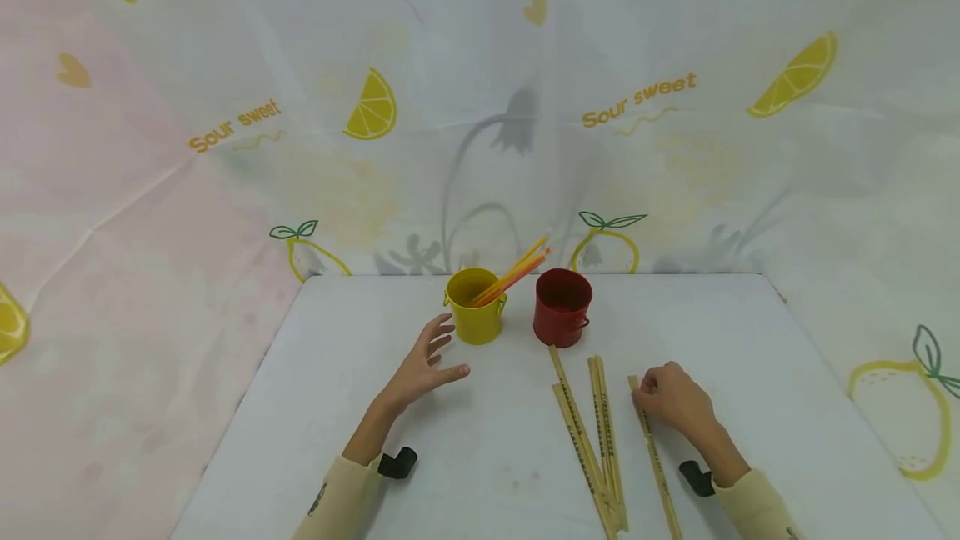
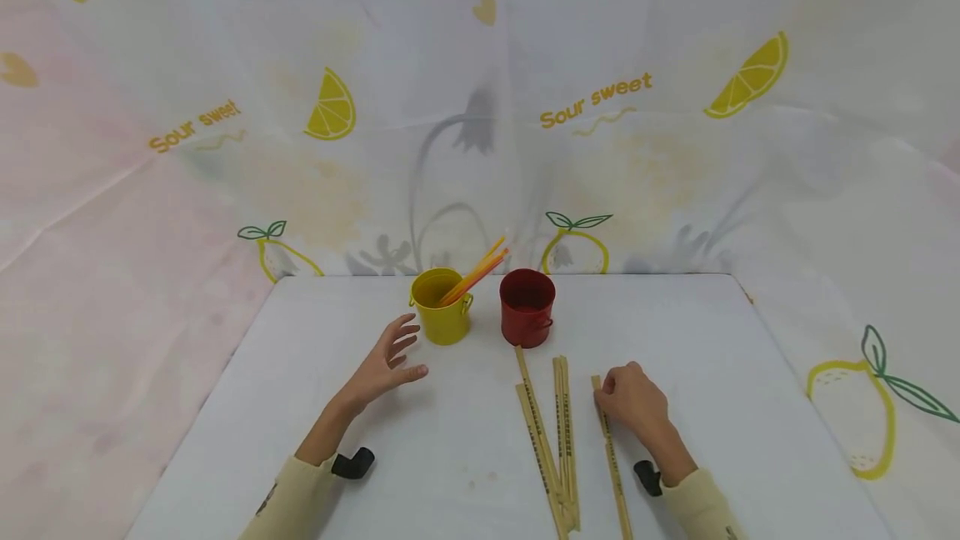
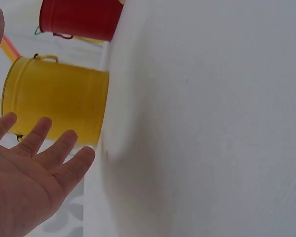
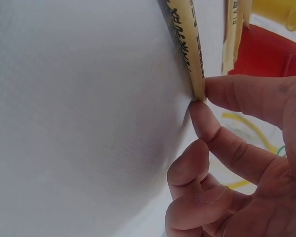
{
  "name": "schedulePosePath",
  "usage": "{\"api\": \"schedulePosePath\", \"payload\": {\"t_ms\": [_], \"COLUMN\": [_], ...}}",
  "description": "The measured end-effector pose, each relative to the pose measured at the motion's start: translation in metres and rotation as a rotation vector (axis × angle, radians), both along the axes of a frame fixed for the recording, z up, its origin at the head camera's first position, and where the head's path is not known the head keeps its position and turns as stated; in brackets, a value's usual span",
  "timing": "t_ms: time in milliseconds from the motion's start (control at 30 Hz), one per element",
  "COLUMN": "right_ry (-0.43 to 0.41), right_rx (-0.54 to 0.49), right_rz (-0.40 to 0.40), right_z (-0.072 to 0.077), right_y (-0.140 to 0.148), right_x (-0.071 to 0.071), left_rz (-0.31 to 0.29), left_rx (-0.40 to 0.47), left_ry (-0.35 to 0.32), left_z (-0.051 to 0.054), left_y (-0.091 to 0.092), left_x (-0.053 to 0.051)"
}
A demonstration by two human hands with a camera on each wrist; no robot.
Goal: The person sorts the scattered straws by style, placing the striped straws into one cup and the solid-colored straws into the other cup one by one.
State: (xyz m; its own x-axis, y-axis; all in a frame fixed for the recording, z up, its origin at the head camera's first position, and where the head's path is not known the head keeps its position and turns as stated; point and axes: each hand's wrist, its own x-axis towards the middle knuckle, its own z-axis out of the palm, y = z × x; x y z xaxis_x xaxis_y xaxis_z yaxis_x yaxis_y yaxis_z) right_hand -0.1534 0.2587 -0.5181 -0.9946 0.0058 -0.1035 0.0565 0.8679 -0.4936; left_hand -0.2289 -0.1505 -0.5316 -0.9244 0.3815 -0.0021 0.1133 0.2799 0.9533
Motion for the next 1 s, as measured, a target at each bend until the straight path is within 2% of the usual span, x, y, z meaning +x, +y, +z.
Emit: {"api": "schedulePosePath", "payload": {"t_ms": [233, 467, 633, 667, 867, 900, 1000], "right_ry": [0.003, -0.010, -0.014, -0.013, -0.002, 0.000, 0.002], "right_rx": [0.002, -0.016, -0.025, -0.028, -0.044, -0.048, -0.062], "right_rz": [-0.005, -0.013, -0.025, -0.027, -0.032, -0.032, -0.035], "right_z": [0.000, -0.002, -0.001, -0.001, -0.004, -0.005, -0.007], "right_y": [0.002, 0.001, 0.001, 0.001, 0.002, 0.002, 0.002], "right_x": [0.000, 0.001, 0.001, 0.001, 0.000, 0.000, 0.000], "left_rz": [-0.088, -0.147, -0.175, -0.179, -0.186, -0.182, -0.180], "left_rx": [-0.001, 0.029, 0.042, 0.045, 0.052, 0.051, 0.056], "left_ry": [0.022, 0.016, 0.028, 0.024, 0.043, 0.052, 0.051], "left_z": [0.006, 0.007, 0.004, 0.008, 0.006, 0.001, 0.001], "left_y": [0.025, 0.046, 0.061, 0.065, 0.087, 0.091, 0.102], "left_x": [0.005, 0.003, -0.003, -0.002, -0.014, -0.018, -0.023]}}
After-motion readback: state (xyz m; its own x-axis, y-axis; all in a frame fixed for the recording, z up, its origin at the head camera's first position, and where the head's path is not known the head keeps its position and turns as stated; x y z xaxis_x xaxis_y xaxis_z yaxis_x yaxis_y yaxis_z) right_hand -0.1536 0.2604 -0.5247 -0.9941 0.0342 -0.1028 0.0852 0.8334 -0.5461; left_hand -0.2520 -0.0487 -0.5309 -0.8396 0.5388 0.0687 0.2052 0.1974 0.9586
